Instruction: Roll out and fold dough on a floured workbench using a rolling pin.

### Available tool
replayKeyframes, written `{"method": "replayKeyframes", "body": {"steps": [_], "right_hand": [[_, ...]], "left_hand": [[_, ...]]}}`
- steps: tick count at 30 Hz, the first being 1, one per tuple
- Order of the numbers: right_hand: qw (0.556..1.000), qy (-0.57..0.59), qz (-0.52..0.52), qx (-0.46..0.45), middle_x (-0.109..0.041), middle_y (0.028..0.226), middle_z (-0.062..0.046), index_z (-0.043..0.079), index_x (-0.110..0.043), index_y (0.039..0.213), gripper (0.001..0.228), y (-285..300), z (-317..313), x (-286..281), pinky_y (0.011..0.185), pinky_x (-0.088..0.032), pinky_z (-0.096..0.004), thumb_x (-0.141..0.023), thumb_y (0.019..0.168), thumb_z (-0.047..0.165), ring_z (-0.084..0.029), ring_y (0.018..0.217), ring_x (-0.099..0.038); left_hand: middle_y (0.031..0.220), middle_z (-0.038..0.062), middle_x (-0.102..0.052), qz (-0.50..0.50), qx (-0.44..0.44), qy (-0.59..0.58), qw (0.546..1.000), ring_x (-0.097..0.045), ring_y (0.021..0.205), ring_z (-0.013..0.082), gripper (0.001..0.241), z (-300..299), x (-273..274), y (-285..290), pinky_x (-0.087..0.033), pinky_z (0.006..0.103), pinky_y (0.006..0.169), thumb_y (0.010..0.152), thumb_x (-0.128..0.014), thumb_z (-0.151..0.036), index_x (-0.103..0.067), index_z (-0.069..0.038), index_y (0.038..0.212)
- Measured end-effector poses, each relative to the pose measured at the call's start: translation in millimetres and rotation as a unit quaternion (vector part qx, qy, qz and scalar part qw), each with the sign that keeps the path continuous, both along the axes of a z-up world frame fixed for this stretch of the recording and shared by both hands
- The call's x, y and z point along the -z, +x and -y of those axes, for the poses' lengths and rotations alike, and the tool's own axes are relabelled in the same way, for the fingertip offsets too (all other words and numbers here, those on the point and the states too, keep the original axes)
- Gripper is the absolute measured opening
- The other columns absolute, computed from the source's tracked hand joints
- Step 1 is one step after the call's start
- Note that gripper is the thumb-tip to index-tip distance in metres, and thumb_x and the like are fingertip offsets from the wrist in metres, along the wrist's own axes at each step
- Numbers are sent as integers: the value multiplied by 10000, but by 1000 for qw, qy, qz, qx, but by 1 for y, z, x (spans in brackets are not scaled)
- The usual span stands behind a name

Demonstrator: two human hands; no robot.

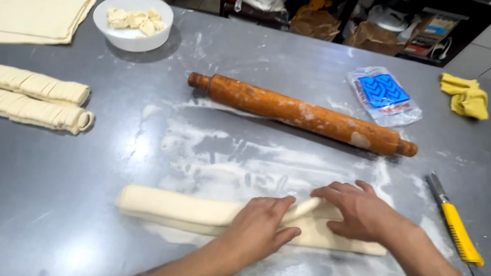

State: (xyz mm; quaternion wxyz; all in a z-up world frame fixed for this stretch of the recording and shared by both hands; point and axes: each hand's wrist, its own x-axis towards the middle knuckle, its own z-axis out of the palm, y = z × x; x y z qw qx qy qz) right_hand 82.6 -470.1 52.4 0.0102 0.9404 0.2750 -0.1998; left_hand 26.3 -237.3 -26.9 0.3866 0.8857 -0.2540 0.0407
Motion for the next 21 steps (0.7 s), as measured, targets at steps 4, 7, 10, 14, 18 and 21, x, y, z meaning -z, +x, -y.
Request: {"method": "replayKeyframes", "body": {"steps": [4,7,10,14,18,21], "right_hand": [[987,-57,-115,102,-665,1296,-9,232,-606,1333,594,26,49,2,1046,-508,-381,-807,780,315,-222,1225,-625],[987,-15,-125,95,-683,1246,-30,183,-662,1258,530,27,66,6,1024,-513,-372,-827,766,295,-238,1189,-639],[986,82,-103,100,-687,1178,-37,175,-679,1237,473,7,75,16,983,-510,-389,-797,786,260,-254,1142,-640],[978,176,46,97,-659,1074,-68,153,-691,1202,396,-44,78,19,913,-520,-398,-763,815,199,-272,1078,-640],[937,240,239,88,-658,1055,-69,169,-708,1189,390,-87,82,57,914,-531,-406,-772,807,122,-261,1029,-640],[886,299,354,-9,-646,1237,-137,121,-668,1234,487,-113,75,65,1019,-499,-480,-768,758,102,-315,1210,-610]], "left_hand": [[1174,214,-666,-50,-19,85,995,-595,1143,358,599,53,-20,11,-468,472,993,836,-804,-394,-649,29,1231],[1154,205,-668,-102,-58,155,981,-597,1131,340,607,83,-19,37,-481,457,990,786,-840,-444,-700,25,1144],[1113,190,-690,-137,-66,164,975,-619,1098,342,613,107,-17,44,-487,461,979,742,-868,-464,-719,5,1109],[1065,163,-705,-143,-67,185,970,-646,1054,332,539,115,-24,36,-500,469,939,735,-859,-425,-717,-27,1070],[1155,159,-686,-79,-43,198,976,-624,1134,325,463,108,-26,11,-465,471,1011,835,-774,-338,-665,-27,1160],[1299,205,-619,38,4,172,984,-548,1272,354,527,90,5,-22,-354,521,1115,891,-721,-261,-572,18,1313]]}}
